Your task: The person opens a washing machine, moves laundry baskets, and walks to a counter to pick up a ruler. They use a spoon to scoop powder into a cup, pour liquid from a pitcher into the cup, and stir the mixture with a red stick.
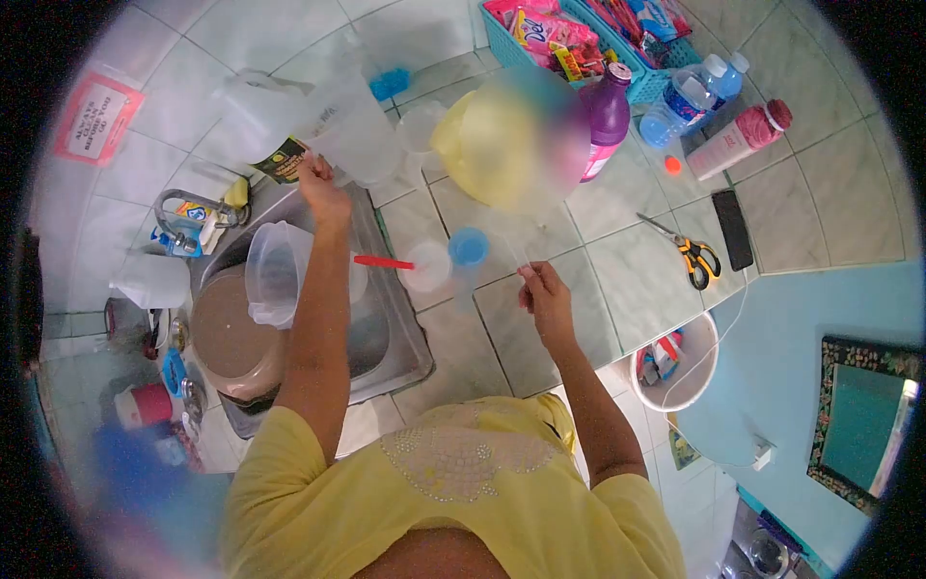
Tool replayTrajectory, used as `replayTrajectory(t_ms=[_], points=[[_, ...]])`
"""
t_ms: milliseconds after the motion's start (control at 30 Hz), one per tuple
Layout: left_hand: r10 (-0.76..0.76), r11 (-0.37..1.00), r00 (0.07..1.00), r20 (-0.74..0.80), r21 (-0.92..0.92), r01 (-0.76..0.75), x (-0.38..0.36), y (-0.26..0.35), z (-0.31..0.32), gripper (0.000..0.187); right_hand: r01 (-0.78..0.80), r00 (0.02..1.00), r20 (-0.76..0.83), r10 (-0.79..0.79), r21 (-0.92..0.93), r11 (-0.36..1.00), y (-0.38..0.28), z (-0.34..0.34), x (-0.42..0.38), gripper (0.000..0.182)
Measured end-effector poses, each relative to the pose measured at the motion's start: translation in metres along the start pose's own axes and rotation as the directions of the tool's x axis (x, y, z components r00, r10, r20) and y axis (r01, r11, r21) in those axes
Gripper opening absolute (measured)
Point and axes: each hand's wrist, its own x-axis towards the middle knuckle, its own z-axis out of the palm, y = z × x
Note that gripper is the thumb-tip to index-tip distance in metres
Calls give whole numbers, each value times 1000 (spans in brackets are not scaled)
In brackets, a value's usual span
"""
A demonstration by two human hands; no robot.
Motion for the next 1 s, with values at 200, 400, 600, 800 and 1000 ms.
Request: replayTrajectory(t_ms=[200, 400, 600, 800, 1000], points=[[54, 995, 999, -9, 79, -53, -3, -14, -2, 18, 58, 998, 27, -53, -220, 974, 26, -12, 16, 23], [167, 866, 985, 47, 471, -169, -22, 15, -16, 25, 305, 691, 43, -722, -922, 238, -7, -5, 14, 30], [385, 787, 845, 371, 347, -511, -100, 24, -68, 64, 624, 675, 269, -687, -705, 337, -56, 60, 4, 34], [62, 757, 836, 545, 521, -395, -195, -2, -88, 99, 750, 607, 473, -638, -607, 264, -60, 128, 3, 29], [-122, 768, 844, 522, 589, -253, -194, -8, -66, 93, 797, 564, 543, -622, -556, 237, -57, 126, 14, 21]])
